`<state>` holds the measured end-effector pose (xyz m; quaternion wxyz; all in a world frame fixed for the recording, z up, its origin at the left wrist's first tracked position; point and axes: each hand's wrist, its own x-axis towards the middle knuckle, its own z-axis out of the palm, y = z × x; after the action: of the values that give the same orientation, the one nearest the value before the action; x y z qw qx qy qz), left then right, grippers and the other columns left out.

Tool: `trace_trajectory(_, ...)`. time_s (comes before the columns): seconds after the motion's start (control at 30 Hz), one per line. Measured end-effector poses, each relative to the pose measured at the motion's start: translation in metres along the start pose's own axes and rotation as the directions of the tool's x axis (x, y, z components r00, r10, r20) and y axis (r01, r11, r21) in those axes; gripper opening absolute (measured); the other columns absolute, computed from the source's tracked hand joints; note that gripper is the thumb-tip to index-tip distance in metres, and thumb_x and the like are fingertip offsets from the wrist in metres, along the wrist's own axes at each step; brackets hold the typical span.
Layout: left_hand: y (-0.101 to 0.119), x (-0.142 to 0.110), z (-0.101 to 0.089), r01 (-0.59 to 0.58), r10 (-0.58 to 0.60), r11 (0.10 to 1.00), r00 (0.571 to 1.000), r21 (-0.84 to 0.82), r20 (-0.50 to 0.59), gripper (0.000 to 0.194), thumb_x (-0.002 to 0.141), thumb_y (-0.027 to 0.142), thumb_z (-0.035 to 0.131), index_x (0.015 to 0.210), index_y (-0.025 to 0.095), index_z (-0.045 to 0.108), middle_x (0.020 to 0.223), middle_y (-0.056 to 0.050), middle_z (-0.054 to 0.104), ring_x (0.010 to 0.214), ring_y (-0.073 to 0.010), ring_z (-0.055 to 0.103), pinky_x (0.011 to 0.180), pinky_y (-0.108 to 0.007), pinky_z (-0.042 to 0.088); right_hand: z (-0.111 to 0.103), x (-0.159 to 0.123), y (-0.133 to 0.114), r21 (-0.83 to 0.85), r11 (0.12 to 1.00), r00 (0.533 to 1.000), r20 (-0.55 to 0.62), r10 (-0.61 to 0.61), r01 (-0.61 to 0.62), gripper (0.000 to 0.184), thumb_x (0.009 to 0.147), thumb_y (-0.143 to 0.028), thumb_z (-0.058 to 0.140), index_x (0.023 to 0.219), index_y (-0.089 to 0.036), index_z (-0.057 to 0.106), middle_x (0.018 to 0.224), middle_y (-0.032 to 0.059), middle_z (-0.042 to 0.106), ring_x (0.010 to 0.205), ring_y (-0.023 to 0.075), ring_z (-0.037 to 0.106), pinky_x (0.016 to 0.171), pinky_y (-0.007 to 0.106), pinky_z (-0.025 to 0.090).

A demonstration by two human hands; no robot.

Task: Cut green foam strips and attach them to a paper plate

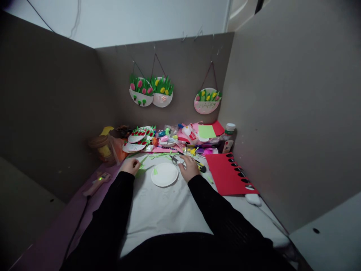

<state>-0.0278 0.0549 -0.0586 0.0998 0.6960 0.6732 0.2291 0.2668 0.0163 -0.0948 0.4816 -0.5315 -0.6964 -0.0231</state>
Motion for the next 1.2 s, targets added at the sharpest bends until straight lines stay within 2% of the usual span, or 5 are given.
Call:
trace_trajectory(0.17,0.023,-0.009,0.009,0.035,0.002,0.751,0.998,-0.66,0.055,0.022,0.075,0.039,0.051,0.077,0.018,0.044,0.073,-0.005,0.068,0.06,-0.0133,0.062,0.049,-0.021,0.041,-0.006,-0.005,-0.018,0.136,0.991,1.0,0.014,0.008,-0.01,0.028,0.075,-0.022,0.051,0.102,-0.02,0.059,0.099,0.0084,0.062,0.094,0.0229,0.054,0.078,0.037,0.046)
trace_trajectory(0.33,0.054,-0.027,0.025,0.155,0.113,0.53,0.962,-0.833,0.25,0.04,0.065,0.049,0.063,0.075,0.018,0.04,0.07,-0.004,0.067,0.051,-0.0106,0.059,0.043,-0.018,0.04,-0.001,-0.01,-0.032,0.405,0.898,0.983,0.124,0.134,-0.173,0.031,0.071,-0.023,0.055,0.102,-0.021,0.055,0.098,0.0063,0.062,0.08,0.0175,0.057,0.061,0.029,0.046)
trace_trajectory(0.57,0.079,-0.044,0.04,0.182,0.307,0.562,0.86,-0.806,0.408,0.039,0.063,0.047,0.066,0.073,0.017,0.043,0.056,0.001,0.061,0.037,-0.0061,0.047,0.035,-0.016,0.034,0.006,-0.008,-0.04,0.743,0.505,0.898,0.34,0.279,-0.439,0.045,0.063,-0.023,0.061,0.105,-0.022,0.043,0.066,-0.0062,0.057,0.048,0.009,0.052,0.048,0.023,0.044)
trace_trajectory(0.9,0.067,-0.035,0.039,0.061,0.184,0.583,0.961,-0.81,0.204,0.031,0.052,0.032,0.075,0.073,0.015,0.06,0.057,0.0,0.062,0.054,-0.012,0.059,0.053,-0.022,0.046,0.008,-0.009,-0.034,0.747,0.536,0.913,0.252,0.319,-0.394,0.036,0.064,-0.021,0.06,0.097,-0.021,0.047,0.064,-0.0063,0.055,0.048,0.0086,0.05,0.047,0.022,0.043)
trace_trajectory(1.2,0.067,-0.035,0.037,0.079,0.155,0.57,0.967,-0.818,0.202,0.034,0.049,0.031,0.077,0.072,0.016,0.057,0.056,0.001,0.062,0.055,-0.0126,0.06,0.054,-0.022,0.047,0.008,-0.009,-0.033,0.735,0.566,0.92,0.216,0.328,-0.374,0.035,0.065,-0.027,0.062,0.097,-0.022,0.048,0.064,-0.0043,0.055,0.053,0.0103,0.052,0.05,0.024,0.045)
